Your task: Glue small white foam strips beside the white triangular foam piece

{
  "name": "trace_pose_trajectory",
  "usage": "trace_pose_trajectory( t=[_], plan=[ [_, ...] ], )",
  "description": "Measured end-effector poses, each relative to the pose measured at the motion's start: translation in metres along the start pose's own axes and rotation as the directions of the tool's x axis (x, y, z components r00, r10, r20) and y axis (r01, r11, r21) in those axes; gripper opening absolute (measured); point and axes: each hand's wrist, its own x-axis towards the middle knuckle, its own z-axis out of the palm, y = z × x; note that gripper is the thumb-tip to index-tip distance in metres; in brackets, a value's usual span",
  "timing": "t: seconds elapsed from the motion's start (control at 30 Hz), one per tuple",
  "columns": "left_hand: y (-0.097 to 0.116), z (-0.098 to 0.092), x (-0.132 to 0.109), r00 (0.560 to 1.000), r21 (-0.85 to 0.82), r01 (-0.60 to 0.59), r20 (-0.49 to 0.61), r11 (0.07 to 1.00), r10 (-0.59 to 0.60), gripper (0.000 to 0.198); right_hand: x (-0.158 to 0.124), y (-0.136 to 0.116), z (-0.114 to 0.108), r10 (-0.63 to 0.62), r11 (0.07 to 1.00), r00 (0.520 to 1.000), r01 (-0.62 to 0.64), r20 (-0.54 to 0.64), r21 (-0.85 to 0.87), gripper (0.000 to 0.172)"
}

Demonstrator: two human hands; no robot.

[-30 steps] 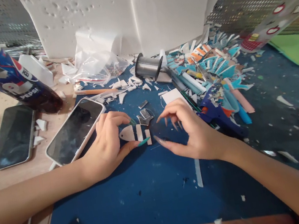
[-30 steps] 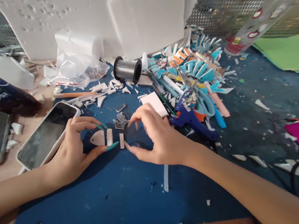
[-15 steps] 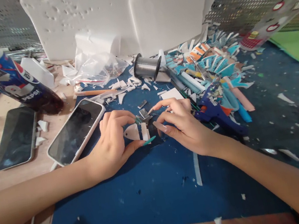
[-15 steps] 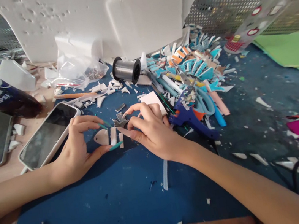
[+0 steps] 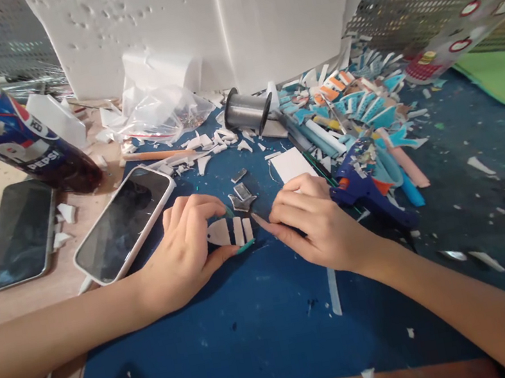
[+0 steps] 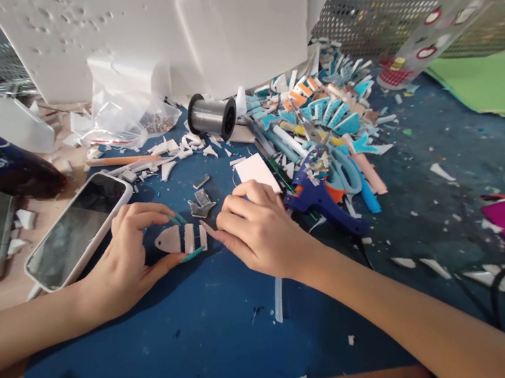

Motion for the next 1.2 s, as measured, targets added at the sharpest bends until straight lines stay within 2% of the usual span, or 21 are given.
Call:
trace_pose_trajectory(
  t=[0.5,0.83,1.2],
  plan=[
    [-0.0029,-0.0007,-0.0012,0.987,0.005,0.066,0.144,0.998,-0.066,0.026,0.0010,-0.0014,0.0066,0.001,0.999,0.995,0.002,0.101,-0.034,0.034],
    [-0.0021,0.0003,0.0014,0.982,-0.021,0.096,0.164,0.995,-0.091,0.027,0.0004,-0.0032,0.0045,0.031,0.998,0.992,-0.023,0.126,-0.063,0.034],
    [-0.0028,0.0013,0.0019,0.983,-0.019,0.074,0.168,0.997,-0.070,0.029,0.0016,-0.0028,0.0060,0.032,0.996,0.990,-0.020,0.135,-0.090,0.032]
  ],
)
